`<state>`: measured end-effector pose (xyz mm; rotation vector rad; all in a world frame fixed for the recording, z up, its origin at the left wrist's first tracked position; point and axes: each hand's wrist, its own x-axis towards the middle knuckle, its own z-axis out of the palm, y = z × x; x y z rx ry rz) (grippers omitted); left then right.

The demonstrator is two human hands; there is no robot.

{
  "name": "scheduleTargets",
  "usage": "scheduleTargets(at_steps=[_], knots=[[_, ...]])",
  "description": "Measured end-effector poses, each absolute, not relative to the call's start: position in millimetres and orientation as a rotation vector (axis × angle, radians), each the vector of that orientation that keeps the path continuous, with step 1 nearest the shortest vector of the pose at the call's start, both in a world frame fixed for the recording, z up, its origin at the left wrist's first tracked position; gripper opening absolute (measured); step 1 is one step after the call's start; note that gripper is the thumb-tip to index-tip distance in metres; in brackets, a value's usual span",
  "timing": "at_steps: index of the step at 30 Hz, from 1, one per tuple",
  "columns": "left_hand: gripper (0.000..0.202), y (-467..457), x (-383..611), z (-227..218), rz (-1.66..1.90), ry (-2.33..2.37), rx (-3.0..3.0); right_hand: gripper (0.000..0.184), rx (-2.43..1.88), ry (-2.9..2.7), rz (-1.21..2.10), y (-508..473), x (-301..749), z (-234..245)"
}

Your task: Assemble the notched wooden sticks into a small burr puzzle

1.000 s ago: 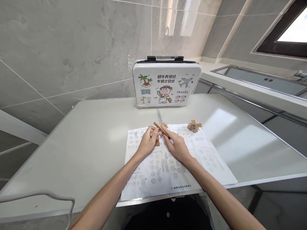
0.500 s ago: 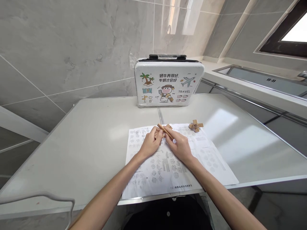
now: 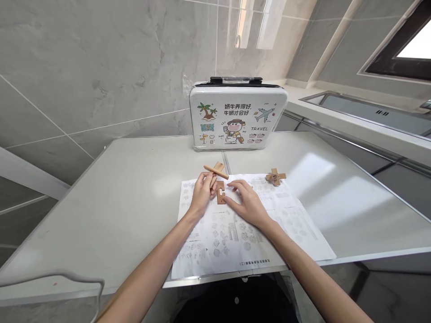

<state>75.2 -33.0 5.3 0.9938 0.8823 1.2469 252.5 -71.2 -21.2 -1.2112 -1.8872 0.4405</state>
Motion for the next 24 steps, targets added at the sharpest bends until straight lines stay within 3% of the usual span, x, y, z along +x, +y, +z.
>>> scheduleTargets(at_steps=[5,12,24], knots=[[0.033,-30.4,72.4,5.9,1.303,0.859,0.934,0.041,-1.173,-2.091,0.390,-72.9,253.3,-20.4],[0.029,-28.4,70.1,5.1,1.326,0.768,0.787,0.027,-1.173,-2.101,0.402,-73.5,253.7,-21.7],[0.023,-21.7,66.4,-4.9,1.344,0.754,0.656,0.024,-1.339,-1.985,0.307,-71.5,256.4,-23.5]])
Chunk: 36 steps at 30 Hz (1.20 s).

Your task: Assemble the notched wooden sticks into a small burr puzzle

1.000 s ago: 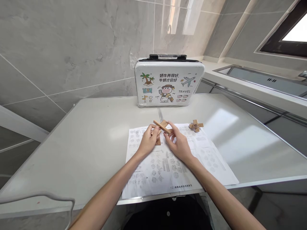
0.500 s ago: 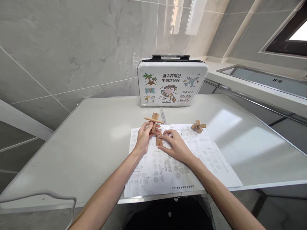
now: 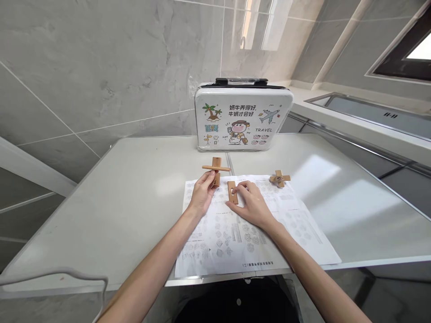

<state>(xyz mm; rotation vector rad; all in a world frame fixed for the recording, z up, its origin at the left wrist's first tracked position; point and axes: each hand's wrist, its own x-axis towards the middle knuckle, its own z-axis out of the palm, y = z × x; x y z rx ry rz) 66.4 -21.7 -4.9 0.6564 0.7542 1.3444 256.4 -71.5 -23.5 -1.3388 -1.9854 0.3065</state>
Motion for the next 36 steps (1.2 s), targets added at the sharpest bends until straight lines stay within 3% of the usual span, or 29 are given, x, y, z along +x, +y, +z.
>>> scheduleTargets(at_steps=[5,9,13,24,36], knots=[[0.026,-21.9,67.0,-5.3,1.336,0.745,0.643,0.032,-1.382,-1.931,0.272,-67.5,256.9,-30.0],[0.023,-22.6,67.6,-4.3,1.324,0.727,0.641,0.018,-1.463,-1.855,0.212,-64.5,260.2,-35.0],[0.021,-22.7,68.3,-3.3,1.326,0.711,0.641,0.018,-1.438,-1.845,0.232,-63.2,263.2,-36.8],[0.024,-21.7,67.8,-3.5,1.299,0.681,0.652,0.024,-1.417,-1.675,0.468,-66.7,261.2,-23.5],[0.032,-25.0,66.7,2.9,1.157,0.794,0.680,0.037,-0.941,-0.782,1.243,-54.5,276.4,-13.2]])
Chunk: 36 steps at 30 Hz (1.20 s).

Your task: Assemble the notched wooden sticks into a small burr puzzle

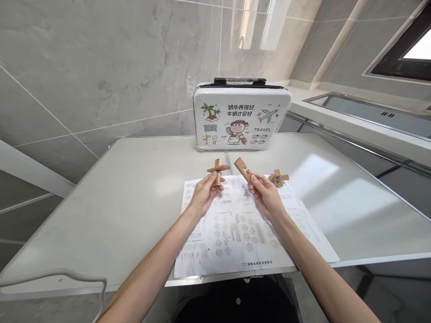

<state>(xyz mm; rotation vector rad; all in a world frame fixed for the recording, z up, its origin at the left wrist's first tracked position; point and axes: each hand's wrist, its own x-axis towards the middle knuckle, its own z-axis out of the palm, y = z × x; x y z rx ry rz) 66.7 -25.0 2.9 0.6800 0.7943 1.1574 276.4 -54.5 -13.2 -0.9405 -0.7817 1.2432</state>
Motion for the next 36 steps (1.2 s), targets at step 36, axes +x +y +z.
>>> scheduleTargets(at_steps=[36], knots=[[0.045,-40.9,77.1,8.2,0.791,0.609,1.108,0.041,-1.034,-0.932,1.227,-58.8,270.8,-8.3]])
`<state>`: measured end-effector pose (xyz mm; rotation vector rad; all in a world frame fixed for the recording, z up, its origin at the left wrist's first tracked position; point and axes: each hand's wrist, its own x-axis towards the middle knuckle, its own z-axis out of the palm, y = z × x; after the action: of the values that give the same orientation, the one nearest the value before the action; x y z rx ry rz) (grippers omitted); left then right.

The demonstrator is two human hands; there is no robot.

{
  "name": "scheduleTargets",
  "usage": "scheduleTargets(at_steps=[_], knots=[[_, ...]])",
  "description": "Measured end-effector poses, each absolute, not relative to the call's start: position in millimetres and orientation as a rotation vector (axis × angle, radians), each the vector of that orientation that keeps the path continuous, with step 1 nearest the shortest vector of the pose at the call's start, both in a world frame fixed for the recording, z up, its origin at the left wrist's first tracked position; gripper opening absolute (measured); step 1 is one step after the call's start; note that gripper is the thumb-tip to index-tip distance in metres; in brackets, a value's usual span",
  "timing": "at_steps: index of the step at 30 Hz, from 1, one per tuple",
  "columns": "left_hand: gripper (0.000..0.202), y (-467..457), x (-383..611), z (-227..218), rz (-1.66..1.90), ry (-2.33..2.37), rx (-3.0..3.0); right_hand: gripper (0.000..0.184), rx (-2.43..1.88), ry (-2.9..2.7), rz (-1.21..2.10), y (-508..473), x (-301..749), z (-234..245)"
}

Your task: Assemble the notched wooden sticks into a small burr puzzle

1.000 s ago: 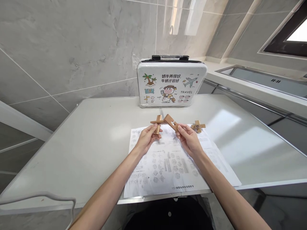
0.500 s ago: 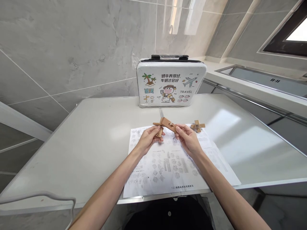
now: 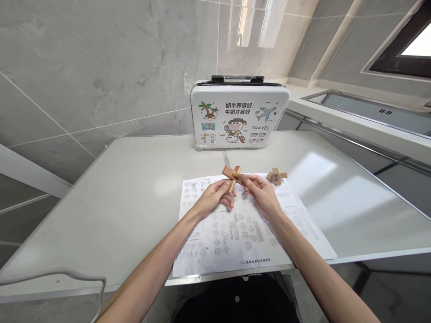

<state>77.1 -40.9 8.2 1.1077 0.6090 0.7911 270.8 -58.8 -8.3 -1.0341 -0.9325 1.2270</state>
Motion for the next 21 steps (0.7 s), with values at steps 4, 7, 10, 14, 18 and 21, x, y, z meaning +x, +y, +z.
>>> scheduleTargets(at_steps=[4,7,10,14,18,21], knots=[[0.041,-43.7,74.1,13.9,0.678,0.555,1.074,0.038,-0.990,-0.942,1.275,-59.4,271.2,-9.6],[0.041,-44.8,71.1,17.7,0.621,0.538,1.014,0.034,-0.941,-0.943,1.339,-60.0,271.8,-10.8],[0.043,-43.5,68.9,17.5,0.564,0.510,0.960,0.035,-0.927,-0.972,1.371,-59.7,272.9,-12.1],[0.042,-38.3,65.1,10.6,0.538,0.463,0.892,0.036,-0.928,-1.011,1.389,-59.4,273.4,-11.9],[0.040,-34.8,61.0,4.9,0.521,0.431,0.867,0.039,-0.918,-0.995,1.418,-60.3,273.7,-9.7],[0.038,-34.3,59.5,4.7,0.497,0.420,0.867,0.039,-0.905,-0.989,1.440,-60.9,275.0,-9.0]])
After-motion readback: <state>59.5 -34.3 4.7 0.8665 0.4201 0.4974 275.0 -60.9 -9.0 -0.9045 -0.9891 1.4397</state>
